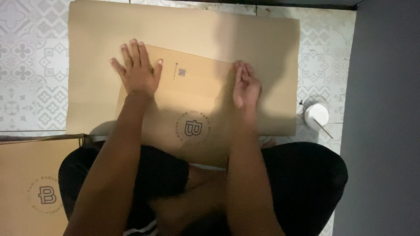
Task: The person applies adhesive from a small container to the edge of a large sheet of paper using a thin applicator tool, and then presses another section of paper onto the adhesive.
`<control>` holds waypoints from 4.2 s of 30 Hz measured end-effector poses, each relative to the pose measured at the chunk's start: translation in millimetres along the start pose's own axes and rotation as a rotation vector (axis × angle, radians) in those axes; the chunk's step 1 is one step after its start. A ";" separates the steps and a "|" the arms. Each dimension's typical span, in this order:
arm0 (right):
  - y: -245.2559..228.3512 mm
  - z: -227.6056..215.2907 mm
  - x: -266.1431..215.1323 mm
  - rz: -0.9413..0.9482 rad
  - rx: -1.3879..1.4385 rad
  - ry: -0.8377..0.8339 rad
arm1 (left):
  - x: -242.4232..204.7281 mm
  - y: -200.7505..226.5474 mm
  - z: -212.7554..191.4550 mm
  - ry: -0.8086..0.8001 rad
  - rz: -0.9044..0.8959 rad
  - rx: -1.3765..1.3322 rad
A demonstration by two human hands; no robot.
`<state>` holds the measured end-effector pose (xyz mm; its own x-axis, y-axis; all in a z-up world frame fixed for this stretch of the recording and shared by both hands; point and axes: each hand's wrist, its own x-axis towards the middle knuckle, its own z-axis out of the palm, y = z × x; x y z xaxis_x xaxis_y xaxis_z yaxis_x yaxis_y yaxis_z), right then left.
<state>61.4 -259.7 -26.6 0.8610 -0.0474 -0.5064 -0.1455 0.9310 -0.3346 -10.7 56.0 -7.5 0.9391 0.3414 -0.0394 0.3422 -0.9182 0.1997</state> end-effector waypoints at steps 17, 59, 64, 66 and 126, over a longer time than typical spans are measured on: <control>-34.4 -23.7 5.2 0.050 0.058 -0.044 | -14.6 100.3 34.2 -0.112 0.477 0.072; -59.9 32.9 -22.5 -0.325 -2.400 -0.401 | -36.6 -2.5 -13.4 -0.045 0.417 -0.235; -111.1 -36.5 14.3 -0.264 -2.422 -0.330 | -31.2 -2.8 10.1 0.209 0.441 -0.179; -104.6 -61.7 20.7 -0.097 -2.185 -0.318 | -31.0 -0.2 13.3 0.265 0.402 -0.129; -88.0 26.9 -9.8 -0.183 -1.553 -0.037 | -57.0 31.0 3.6 0.520 0.418 0.001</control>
<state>78.9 -331.4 29.2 0.9301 -0.0834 -0.3577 -0.3630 -0.3584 -0.8601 -53.6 7.4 -2.6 0.8553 0.0089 0.5181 -0.0472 -0.9944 0.0950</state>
